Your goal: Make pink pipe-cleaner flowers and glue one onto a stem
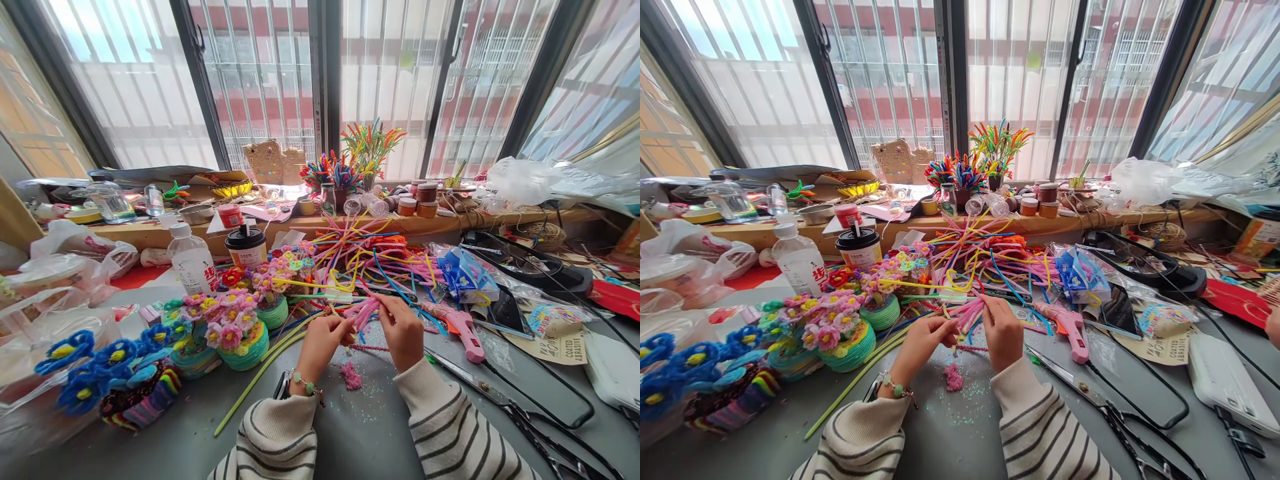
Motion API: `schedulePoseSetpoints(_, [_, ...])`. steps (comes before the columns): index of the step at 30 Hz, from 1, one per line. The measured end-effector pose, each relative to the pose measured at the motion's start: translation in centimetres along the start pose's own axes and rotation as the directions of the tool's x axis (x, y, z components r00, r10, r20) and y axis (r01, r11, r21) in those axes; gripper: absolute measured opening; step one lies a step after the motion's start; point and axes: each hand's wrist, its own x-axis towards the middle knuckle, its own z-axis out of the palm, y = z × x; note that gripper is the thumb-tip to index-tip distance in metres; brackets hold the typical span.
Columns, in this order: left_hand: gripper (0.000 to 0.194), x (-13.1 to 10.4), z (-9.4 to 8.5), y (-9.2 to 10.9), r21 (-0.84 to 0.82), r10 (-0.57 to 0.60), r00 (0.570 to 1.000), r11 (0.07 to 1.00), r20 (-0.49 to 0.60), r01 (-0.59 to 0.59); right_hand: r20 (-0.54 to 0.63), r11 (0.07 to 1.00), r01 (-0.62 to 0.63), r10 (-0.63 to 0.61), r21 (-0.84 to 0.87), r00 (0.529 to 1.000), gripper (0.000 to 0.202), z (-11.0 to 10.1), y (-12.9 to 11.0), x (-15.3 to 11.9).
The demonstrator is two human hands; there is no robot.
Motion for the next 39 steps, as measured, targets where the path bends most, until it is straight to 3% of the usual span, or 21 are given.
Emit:
schedulePoseSetpoints(4, [0.039,0.0,-0.4,-0.2,0.099,0.045,0.978,0.995,-0.202,-0.025,-0.030,1.000,-0.012,0.012,0.004,0.999,0.024,-0.1,0.2,0.1])
schedulePoseSetpoints(7, [0.033,-0.1,-0.6,-0.2,0.212,0.192,0.898,0.971,-0.396,-0.114,0.064,0.997,0.064,-0.066,0.036,0.996,0.025,0.1,-0.3,-0.1])
schedulePoseSetpoints(9, [0.029,-0.2,-0.5,0.0,0.268,0.290,0.857,0.945,-0.426,-0.187,0.134,0.988,0.138,-0.147,0.071,0.980,0.025,0.3,-0.8,-0.4])
schedulePoseSetpoints(11, [0.030,-0.2,-0.3,0.1,0.275,0.322,0.870,0.934,-0.374,-0.227,0.174,0.970,0.211,-0.230,0.120,0.958,0.025,0.5,-1.4,-0.7])
schedulePoseSetpoints(14, [0.032,-0.2,0.1,0.1,0.215,0.265,0.938,0.952,-0.223,-0.218,0.161,0.947,0.258,-0.290,0.192,0.943,0.024,0.7,-2.0,-1.0])
schedulePoseSetpoints(17, [0.035,-0.1,0.4,-0.1,0.049,0.161,0.981,0.986,-0.107,-0.157,0.113,0.942,0.234,-0.267,0.242,0.957,0.022,0.8,-2.4,-1.2])
schedulePoseSetpoints(21, [0.037,0.1,0.7,-0.4,-0.139,0.081,0.996,0.987,-0.025,-0.083,0.095,0.948,0.159,-0.192,0.274,0.977,0.020,0.7,-2.7,-1.2])
schedulePoseSetpoints(24, [0.039,-0.1,0.7,-0.3,0.000,0.137,0.990,0.991,0.024,-0.137,0.118,0.955,0.113,-0.150,0.274,0.982,0.018,0.8,-2.8,-1.3])
schedulePoseSetpoints(29, [0.037,-0.4,0.6,0.1,0.328,0.275,0.961,0.911,-0.030,-0.250,0.128,0.959,0.010,-0.048,0.282,0.991,0.020,1.2,-2.6,-1.6])
schedulePoseSetpoints(35, [0.036,-0.1,0.6,-0.2,0.580,0.280,0.958,0.792,-0.067,-0.191,0.178,0.969,-0.059,0.016,0.240,0.984,0.011,1.6,-2.4,-1.5])
schedulePoseSetpoints(39, [0.035,0.1,0.7,-0.6,0.602,0.270,0.961,0.777,-0.058,-0.182,0.228,0.972,-0.021,-0.035,0.236,0.973,0.019,1.9,-2.2,-1.4])
